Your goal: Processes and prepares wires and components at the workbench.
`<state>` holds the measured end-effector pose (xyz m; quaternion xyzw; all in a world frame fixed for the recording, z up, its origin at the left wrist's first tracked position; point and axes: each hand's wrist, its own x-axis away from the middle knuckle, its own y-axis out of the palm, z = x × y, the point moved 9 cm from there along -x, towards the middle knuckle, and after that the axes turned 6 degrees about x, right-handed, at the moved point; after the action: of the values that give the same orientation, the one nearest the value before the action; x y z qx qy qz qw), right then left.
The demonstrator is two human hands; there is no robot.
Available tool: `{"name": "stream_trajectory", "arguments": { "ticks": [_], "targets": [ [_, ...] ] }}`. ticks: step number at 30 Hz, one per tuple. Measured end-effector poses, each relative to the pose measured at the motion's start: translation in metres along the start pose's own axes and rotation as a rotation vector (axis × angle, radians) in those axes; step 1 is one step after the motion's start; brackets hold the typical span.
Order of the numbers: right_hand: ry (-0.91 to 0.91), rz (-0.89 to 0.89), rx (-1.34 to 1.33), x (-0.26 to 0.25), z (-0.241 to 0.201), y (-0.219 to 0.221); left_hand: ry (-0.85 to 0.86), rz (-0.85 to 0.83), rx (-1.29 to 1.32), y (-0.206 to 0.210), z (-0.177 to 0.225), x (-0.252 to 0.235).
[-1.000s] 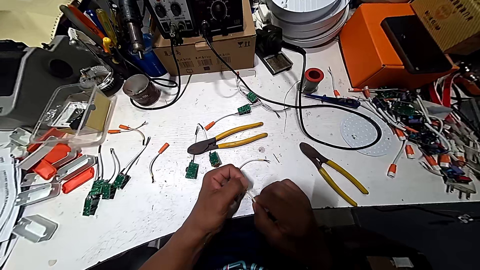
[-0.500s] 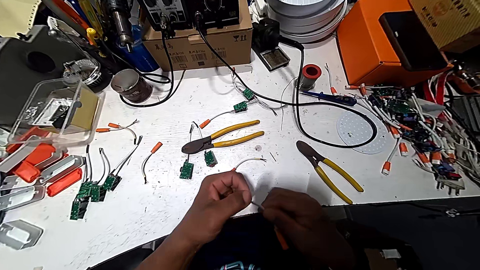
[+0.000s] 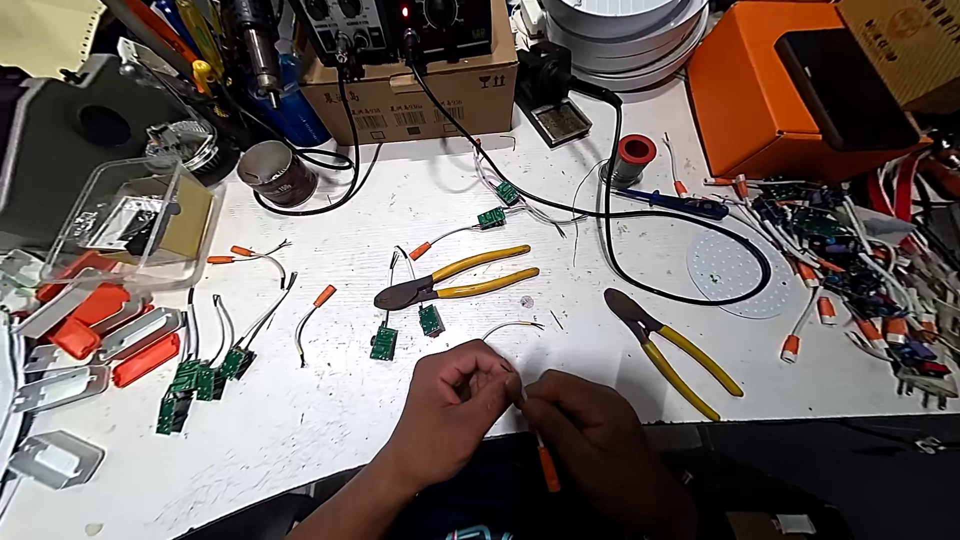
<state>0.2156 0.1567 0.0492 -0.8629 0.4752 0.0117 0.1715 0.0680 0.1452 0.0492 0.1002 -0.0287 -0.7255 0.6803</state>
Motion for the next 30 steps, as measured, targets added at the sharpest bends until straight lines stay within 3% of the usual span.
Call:
{"name": "stream_trajectory", "arguments": {
  "ticks": [3, 6, 8, 10, 13, 16, 18, 23, 26, 30],
  "targets": [
    [-0.202, -0.023, 0.223, 0.001, -0.013, 0.005, -0.099, -0.030, 0.142, 0.002, -0.009, 0.003],
    [-0.378, -0.030, 0.375, 0.005, -0.027, 0.009, -0.342, -0.016, 0.508, 0.014, -0.031, 0.013],
    [-0.407, -0.039, 0.380, 0.006, -0.030, 0.008, -0.438, -0.025, 0.646, 0.022, -0.036, 0.017],
    [-0.352, -0.025, 0.295, 0.007, -0.028, 0.001, -0.397, -0.094, 0.628, 0.023, -0.031, 0.012],
    [-0.207, 0.132, 0.166, 0.010, -0.018, -0.018, -0.095, -0.108, 0.145, 0.008, 0.000, -0.004],
    [-0.088, 0.312, 0.089, 0.015, -0.006, -0.047, 0.194, 0.026, -0.734, -0.002, 0.022, -0.018],
    [-0.056, 0.367, 0.040, 0.017, -0.002, -0.062, 0.312, 0.034, -1.163, 0.009, 0.016, -0.028],
    [-0.051, 0.412, -0.014, 0.023, -0.001, -0.076, 0.371, -0.011, -1.483, 0.031, -0.007, -0.042],
    [0.005, 0.390, -0.030, 0.020, 0.007, -0.072, 0.343, 0.015, -1.287, 0.022, -0.002, -0.038],
    [0.097, 0.290, -0.225, 0.004, 0.014, -0.047, 0.076, 0.105, -0.395, -0.002, 0.009, -0.031]
  ]
}}
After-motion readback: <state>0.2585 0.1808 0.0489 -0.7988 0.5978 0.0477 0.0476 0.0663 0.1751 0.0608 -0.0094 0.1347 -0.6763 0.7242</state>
